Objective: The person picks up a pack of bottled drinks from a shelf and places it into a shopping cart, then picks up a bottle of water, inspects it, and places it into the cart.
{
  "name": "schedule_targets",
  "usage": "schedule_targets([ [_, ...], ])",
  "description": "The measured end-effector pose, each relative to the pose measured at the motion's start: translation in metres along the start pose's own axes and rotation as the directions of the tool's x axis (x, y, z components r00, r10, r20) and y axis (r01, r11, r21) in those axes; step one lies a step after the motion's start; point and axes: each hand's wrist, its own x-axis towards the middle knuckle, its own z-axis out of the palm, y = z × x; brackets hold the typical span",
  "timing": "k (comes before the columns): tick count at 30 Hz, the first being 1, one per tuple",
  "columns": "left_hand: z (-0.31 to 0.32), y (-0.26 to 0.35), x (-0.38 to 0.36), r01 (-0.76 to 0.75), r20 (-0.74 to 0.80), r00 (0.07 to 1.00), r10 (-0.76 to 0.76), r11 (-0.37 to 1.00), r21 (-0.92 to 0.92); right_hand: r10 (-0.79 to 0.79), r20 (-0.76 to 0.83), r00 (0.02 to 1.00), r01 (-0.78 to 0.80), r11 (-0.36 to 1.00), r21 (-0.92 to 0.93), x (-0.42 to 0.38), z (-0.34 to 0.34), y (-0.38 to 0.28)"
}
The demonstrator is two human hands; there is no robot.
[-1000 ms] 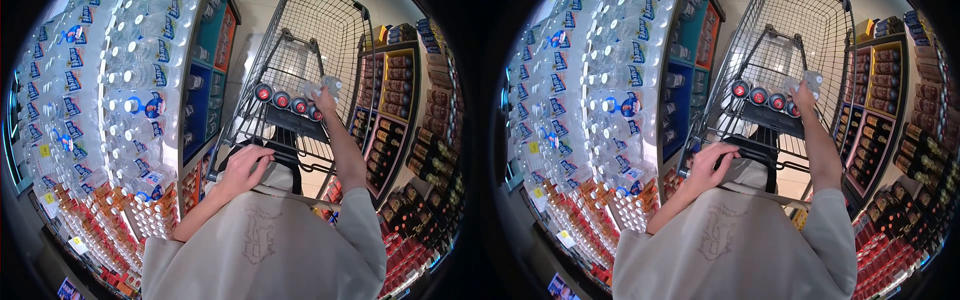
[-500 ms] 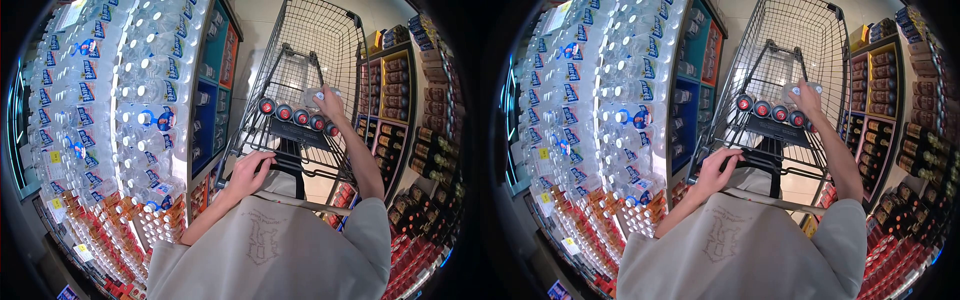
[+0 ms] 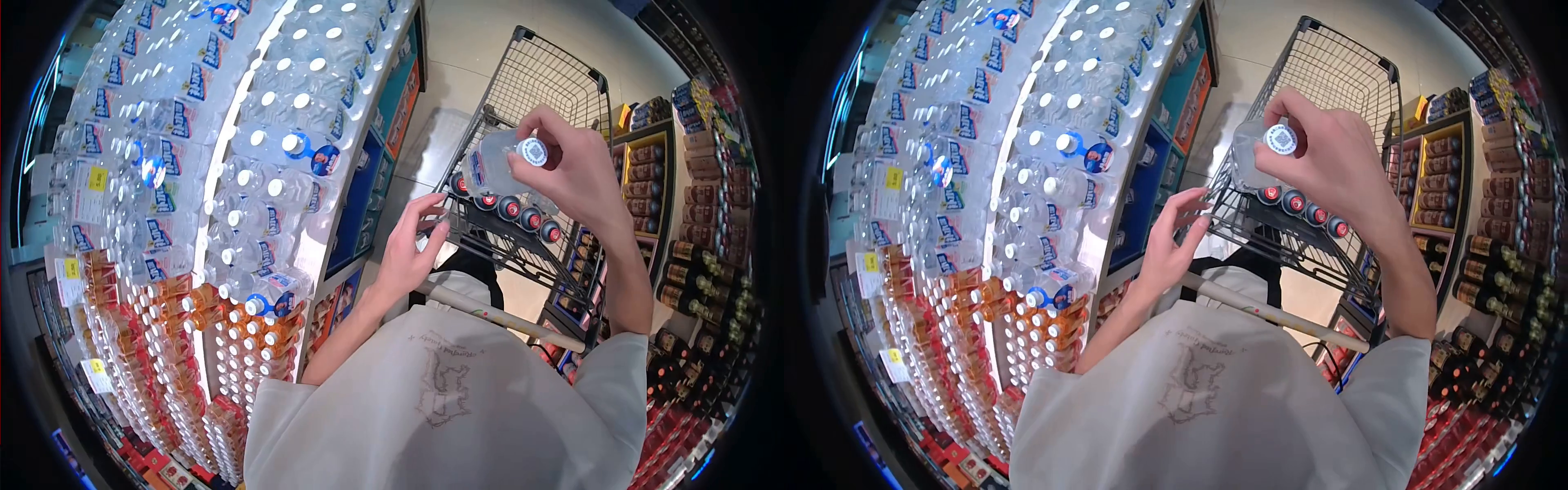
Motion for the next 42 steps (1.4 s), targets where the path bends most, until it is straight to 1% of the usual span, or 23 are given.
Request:
schedule_targets([
  [1, -0.008, -0.002, -0.005, 0.088, 0.029, 0.996, -0.087, 0.996, -0.032, -0.032, 0.002, 0.999, 0.032, 0.998, 0.055, 0.003, 0.001, -0.018],
  [2, -0.013, -0.009, -0.01, 0.088, 0.0, 0.996, -0.089, 0.996, -0.031, -0.065, 0.006, 0.998, 0.064, 0.992, 0.111, 0.006, 0.005, -0.033],
  [4, -0.021, -0.024, -0.021, 0.19, -0.049, 0.972, -0.229, 0.894, -0.405, -0.151, 0.006, 0.988, 0.148, 0.975, 0.167, 0.013, 0.015, -0.056],
  [5, -0.029, -0.029, -0.027, 0.266, -0.001, 0.953, -0.304, 0.837, -0.477, -0.199, 0.068, 0.978, 0.184, 0.966, 0.183, 0.017, 0.017, -0.071],
  [6, -0.034, -0.03, -0.033, 0.256, -0.034, 0.95, -0.311, 0.836, -0.485, -0.248, 0.129, 0.96, 0.219, 0.955, 0.202, 0.021, 0.021, -0.084],
  [8, -0.043, -0.033, -0.046, 0.243, -0.017, 0.927, -0.374, 0.634, -0.735, -0.3, 0.16, 0.94, 0.262, 0.939, 0.224, 0.032, 0.04, -0.106],
  [10, -0.053, -0.035, -0.06, 0.193, -0.063, 0.929, -0.365, 0.62, -0.76, -0.347, 0.15, 0.926, 0.296, 0.912, 0.282, 0.041, 0.066, -0.123],
  [12, -0.059, -0.036, -0.073, 0.105, -0.143, 0.899, -0.413, 0.521, -0.847, -0.412, 0.127, 0.902, 0.355, 0.878, 0.323, 0.051, 0.095, -0.136],
  [13, -0.059, -0.042, -0.079, 0.061, -0.194, 0.863, -0.467, 0.477, -0.877, -0.377, 0.168, 0.911, 0.314, 0.898, 0.309, 0.056, 0.104, -0.145],
  [14, -0.062, -0.045, -0.085, 0.045, -0.216, 0.852, -0.476, 0.477, -0.878, -0.338, 0.211, 0.917, 0.271, 0.917, 0.291, 0.06, 0.114, -0.153],
  [16, -0.069, -0.047, -0.089, -0.129, -0.332, 0.817, -0.471, 0.412, -0.902, -0.37, 0.228, 0.901, 0.283, 0.898, 0.337, 0.066, 0.136, -0.164],
  [18, -0.075, -0.055, -0.094, -0.147, -0.377, 0.78, -0.499, 0.44, -0.886, -0.401, 0.251, 0.881, 0.307, 0.888, 0.342, 0.069, 0.155, -0.178],
  [20, -0.082, -0.071, -0.102, -0.194, -0.403, 0.814, -0.419, 0.458, -0.867, -0.414, 0.283, 0.865, 0.309, 0.885, 0.348, 0.076, 0.174, -0.19],
  [23, -0.089, -0.064, -0.107, -0.171, -0.412, 0.776, -0.477, 0.469, -0.866, -0.539, 0.327, 0.776, 0.447, 0.836, 0.318, 0.088, 0.203, -0.201],
  [24, -0.092, -0.063, -0.11, -0.154, -0.397, 0.768, -0.503, 0.457, -0.876, -0.543, 0.332, 0.771, 0.449, 0.834, 0.32, 0.089, 0.211, -0.204],
  [27, -0.099, -0.073, -0.115, -0.152, -0.384, 0.728, -0.568, 0.412, -0.898, -0.677, 0.371, 0.636, 0.641, 0.731, 0.235, 0.091, 0.226, -0.211],
  [28, -0.1, -0.072, -0.118, -0.158, -0.387, 0.726, -0.569, 0.41, -0.898, -0.68, 0.375, 0.63, 0.644, 0.727, 0.236, 0.091, 0.231, -0.211],
  [30, -0.102, -0.068, -0.121, -0.147, -0.406, 0.71, -0.575, 0.443, -0.885, -0.69, 0.359, 0.629, 0.709, 0.698, 0.101, 0.092, 0.241, -0.21],
  [34, -0.1, -0.078, -0.136, -0.16, -0.375, 0.737, -0.563, 0.393, -0.905, -0.666, 0.394, 0.634, 0.679, 0.723, 0.129, 0.099, 0.248, -0.209],
  [36, -0.093, -0.081, -0.141, -0.175, -0.421, 0.652, -0.63, 0.415, -0.893, -0.724, 0.413, 0.552, 0.714, 0.667, 0.215, 0.102, 0.25, -0.21],
  [37, -0.093, -0.085, -0.142, -0.178, -0.423, 0.653, -0.629, 0.415, -0.892, -0.726, 0.414, 0.55, 0.716, 0.664, 0.214, 0.103, 0.25, -0.212],
  [39, -0.095, -0.093, -0.145, -0.206, -0.418, 0.685, -0.597, 0.391, -0.897, -0.694, 0.513, 0.505, 0.728, 0.662, 0.179, 0.105, 0.251, -0.216],
  [42, -0.111, -0.113, -0.138, -0.177, -0.355, 0.719, -0.598, 0.336, -0.925, -0.694, 0.52, 0.498, 0.74, 0.653, 0.163, 0.104, 0.269, -0.212],
])
